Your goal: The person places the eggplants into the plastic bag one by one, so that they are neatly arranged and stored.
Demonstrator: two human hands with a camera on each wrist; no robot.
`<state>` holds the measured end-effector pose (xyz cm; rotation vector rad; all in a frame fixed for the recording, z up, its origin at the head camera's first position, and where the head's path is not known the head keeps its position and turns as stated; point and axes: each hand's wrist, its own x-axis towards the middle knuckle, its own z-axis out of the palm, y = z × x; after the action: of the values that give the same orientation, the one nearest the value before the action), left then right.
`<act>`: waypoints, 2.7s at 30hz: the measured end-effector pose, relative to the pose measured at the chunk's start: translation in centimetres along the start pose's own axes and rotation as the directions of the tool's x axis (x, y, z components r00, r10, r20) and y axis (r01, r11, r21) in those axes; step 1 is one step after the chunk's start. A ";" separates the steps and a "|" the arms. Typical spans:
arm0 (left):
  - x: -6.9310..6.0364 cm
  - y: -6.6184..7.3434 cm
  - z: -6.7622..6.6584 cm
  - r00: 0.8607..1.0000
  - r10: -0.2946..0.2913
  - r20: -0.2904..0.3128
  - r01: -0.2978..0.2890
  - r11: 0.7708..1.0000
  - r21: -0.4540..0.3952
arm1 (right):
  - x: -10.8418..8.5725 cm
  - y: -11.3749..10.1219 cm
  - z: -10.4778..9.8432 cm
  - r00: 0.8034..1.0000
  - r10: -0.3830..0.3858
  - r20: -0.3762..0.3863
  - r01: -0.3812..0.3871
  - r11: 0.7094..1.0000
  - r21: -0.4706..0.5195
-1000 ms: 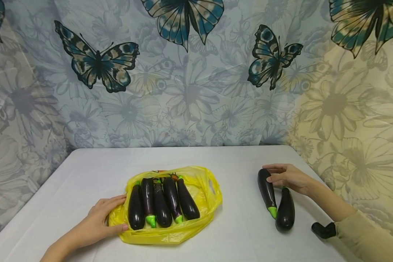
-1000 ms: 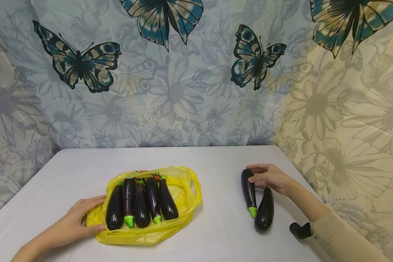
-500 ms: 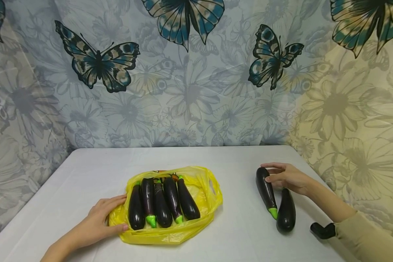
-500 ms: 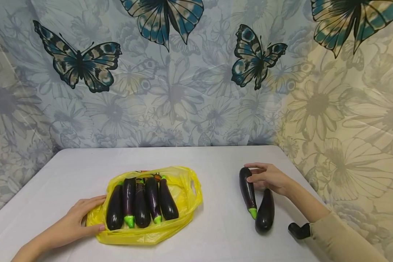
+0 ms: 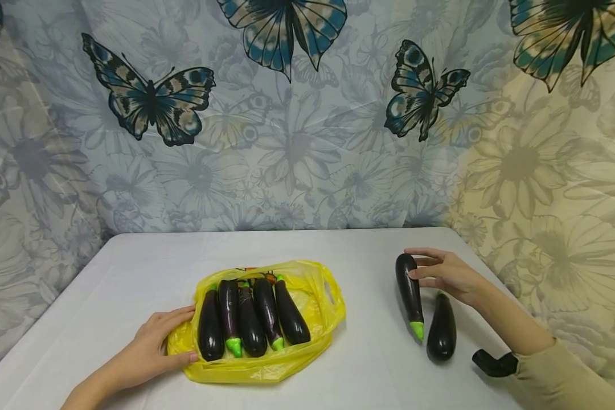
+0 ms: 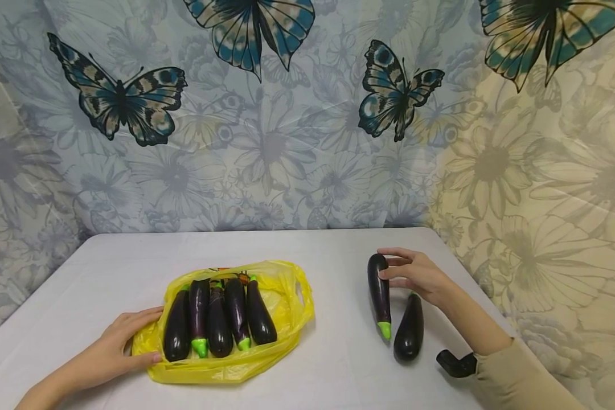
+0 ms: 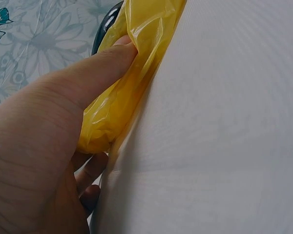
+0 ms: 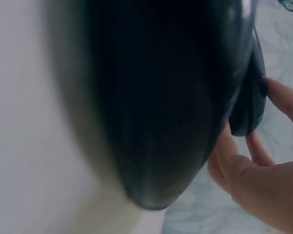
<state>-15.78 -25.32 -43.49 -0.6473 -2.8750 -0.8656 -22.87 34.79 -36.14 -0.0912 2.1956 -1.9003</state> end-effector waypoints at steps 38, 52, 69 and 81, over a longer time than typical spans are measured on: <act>0.1 0.0 0.0 1.000 -0.004 0.004 0.004 1.000 0.002 | -0.2 -4.7 10.3 0.996 -0.078 0.046 0.071 0.989 0.128; 0.0 0.0 -0.2 1.000 -0.016 0.012 0.016 1.000 0.000 | 0.0 -4.9 12.9 0.993 -0.087 0.083 0.076 0.989 0.124; 0.0 -0.1 0.0 1.000 -0.008 0.006 0.008 1.000 0.004 | 0.8 -4.7 15.9 0.989 -0.128 0.069 0.124 0.990 0.061; 0.0 0.0 0.1 1.000 -0.014 -0.002 0.014 1.000 0.006 | 2.5 -3.8 17.9 0.992 -0.104 0.065 0.102 0.994 0.032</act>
<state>-15.79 -25.30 -43.54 -0.6260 -2.8823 -0.8583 -21.85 16.40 -35.04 -0.2637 2.1582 -1.9522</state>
